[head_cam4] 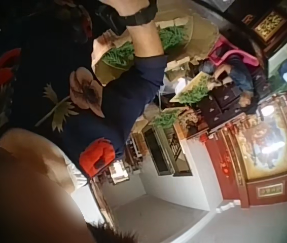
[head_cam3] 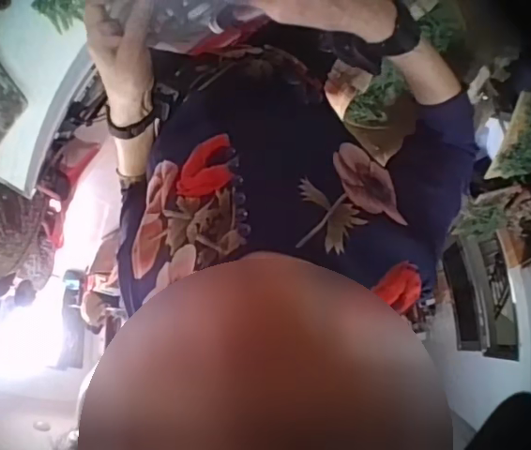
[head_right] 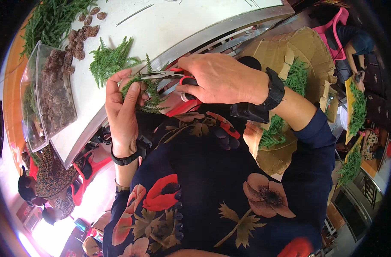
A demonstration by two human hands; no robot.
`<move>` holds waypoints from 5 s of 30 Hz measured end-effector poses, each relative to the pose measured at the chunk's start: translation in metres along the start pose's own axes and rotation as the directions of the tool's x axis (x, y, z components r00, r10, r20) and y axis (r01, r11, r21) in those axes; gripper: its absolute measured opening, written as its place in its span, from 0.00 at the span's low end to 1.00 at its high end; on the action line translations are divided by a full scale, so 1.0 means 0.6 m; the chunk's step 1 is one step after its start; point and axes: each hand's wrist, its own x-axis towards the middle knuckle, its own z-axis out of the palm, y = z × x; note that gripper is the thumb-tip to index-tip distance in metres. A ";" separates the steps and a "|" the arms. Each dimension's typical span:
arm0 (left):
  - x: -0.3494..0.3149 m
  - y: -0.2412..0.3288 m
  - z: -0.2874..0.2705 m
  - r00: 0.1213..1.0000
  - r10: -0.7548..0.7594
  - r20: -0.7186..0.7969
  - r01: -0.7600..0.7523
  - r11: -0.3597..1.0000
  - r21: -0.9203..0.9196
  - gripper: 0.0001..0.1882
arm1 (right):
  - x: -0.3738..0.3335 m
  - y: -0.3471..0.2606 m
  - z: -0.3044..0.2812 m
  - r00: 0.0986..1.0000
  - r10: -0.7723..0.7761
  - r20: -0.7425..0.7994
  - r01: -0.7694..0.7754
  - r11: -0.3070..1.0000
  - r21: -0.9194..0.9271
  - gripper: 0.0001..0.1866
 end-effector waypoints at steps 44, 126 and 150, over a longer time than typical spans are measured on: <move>-0.031 -0.032 -0.108 0.990 0.025 0.137 -0.024 1.000 -0.009 0.13 | 0.052 -0.119 0.028 0.991 0.095 0.096 -0.076 0.979 -0.191 0.14; 0.372 0.076 -0.076 0.821 0.037 0.570 -0.565 -0.086 0.820 0.05 | 0.145 0.151 0.034 0.520 -0.098 -0.849 -0.340 0.888 -0.311 0.19; 0.263 0.094 0.053 0.680 0.142 0.719 -0.723 -0.036 0.690 0.06 | 0.126 0.143 0.032 0.655 -0.360 -0.665 0.058 0.901 -0.431 0.07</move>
